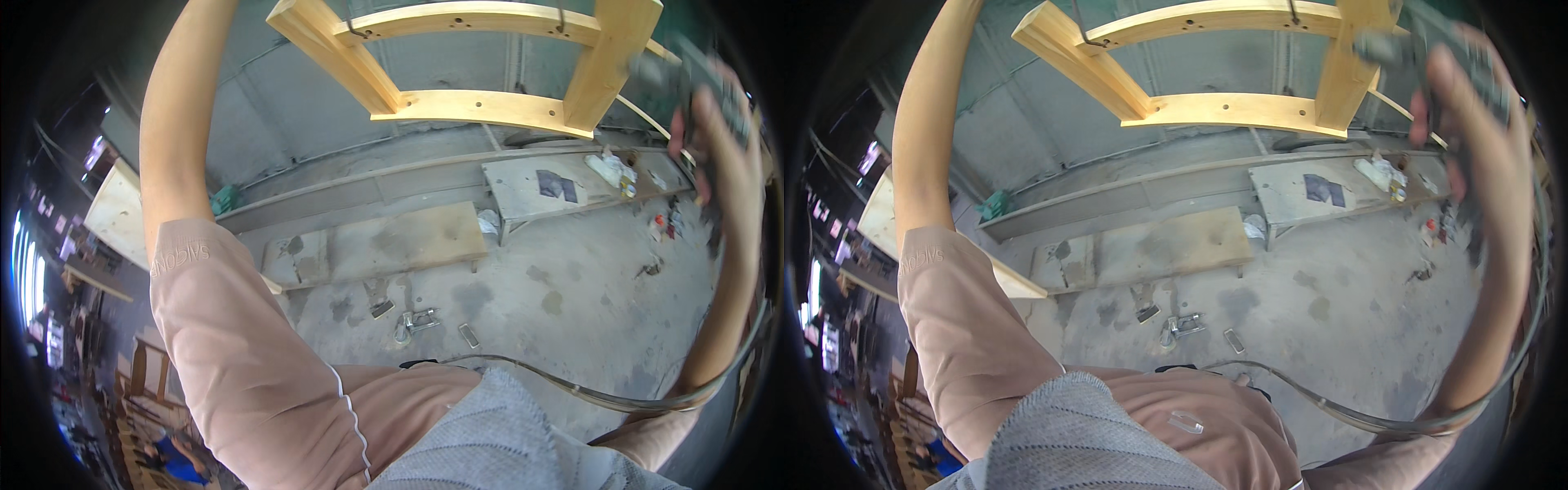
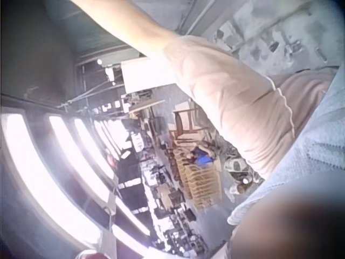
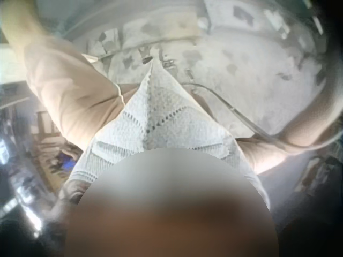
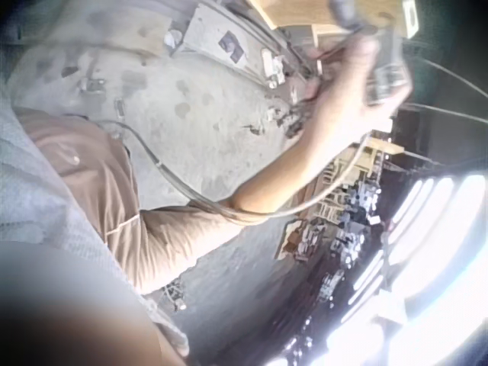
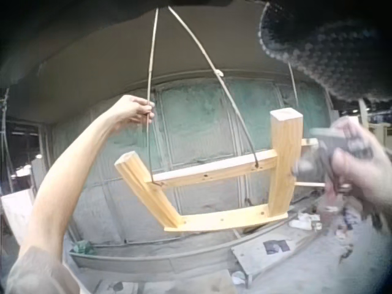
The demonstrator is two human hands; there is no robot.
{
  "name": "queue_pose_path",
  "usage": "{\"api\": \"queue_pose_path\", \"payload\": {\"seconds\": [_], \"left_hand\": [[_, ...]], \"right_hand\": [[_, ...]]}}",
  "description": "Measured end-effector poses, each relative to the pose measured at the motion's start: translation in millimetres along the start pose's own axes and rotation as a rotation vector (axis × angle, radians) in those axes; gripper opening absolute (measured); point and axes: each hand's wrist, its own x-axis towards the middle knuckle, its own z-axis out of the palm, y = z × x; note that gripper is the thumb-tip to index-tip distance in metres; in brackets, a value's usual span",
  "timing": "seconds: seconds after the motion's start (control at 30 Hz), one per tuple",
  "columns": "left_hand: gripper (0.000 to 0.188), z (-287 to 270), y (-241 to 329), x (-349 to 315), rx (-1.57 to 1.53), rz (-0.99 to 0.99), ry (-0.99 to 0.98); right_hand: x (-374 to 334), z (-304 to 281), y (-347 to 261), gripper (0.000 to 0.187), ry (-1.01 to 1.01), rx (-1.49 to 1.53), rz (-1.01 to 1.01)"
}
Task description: The person holds a wooden chair frame and sprays it with a handheld spray gun, rotating the frame to cover multiple sides. The person repeatedly lifts, turns, and sprays the frame while standing in a workshop.
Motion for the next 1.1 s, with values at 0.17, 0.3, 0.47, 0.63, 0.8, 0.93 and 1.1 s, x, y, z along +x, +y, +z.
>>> {"api": "queue_pose_path", "payload": {"seconds": [0.17, 0.3, 0.47, 0.63, 0.8, 0.93, 1.1], "left_hand": [[0.026, 15, 3, 16, 0.052, 0.167, -0.020], [0.017, 19, 0, 28, 0.173, 0.343, -0.054], [0.021, 25, 2, 30, 0.203, 0.418, -0.022], [0.020, 35, 0, 32, 0.246, 0.347, 0.003], [0.020, 31, -16, 27, 0.349, 0.291, 0.052], [0.030, 24, -18, 15, 0.497, 0.348, 0.085], [0.047, -11, 4, -19, 0.755, 0.361, 0.297]], "right_hand": [[45, 51, -125, 0.030, 0.039, -0.278, -0.114], [43, 100, -180, 0.030, -0.217, -0.283, -0.143], [41, 151, -211, 0.032, -0.483, -0.074, -0.216], [73, 137, -173, 0.034, -0.392, -0.244, -0.176], [107, 111, -110, 0.039, -0.021, -0.357, -0.081], [97, 98, -80, 0.044, 0.084, -0.449, -0.069], [58, 131, -105, 0.036, -0.155, -0.264, -0.183]]}}
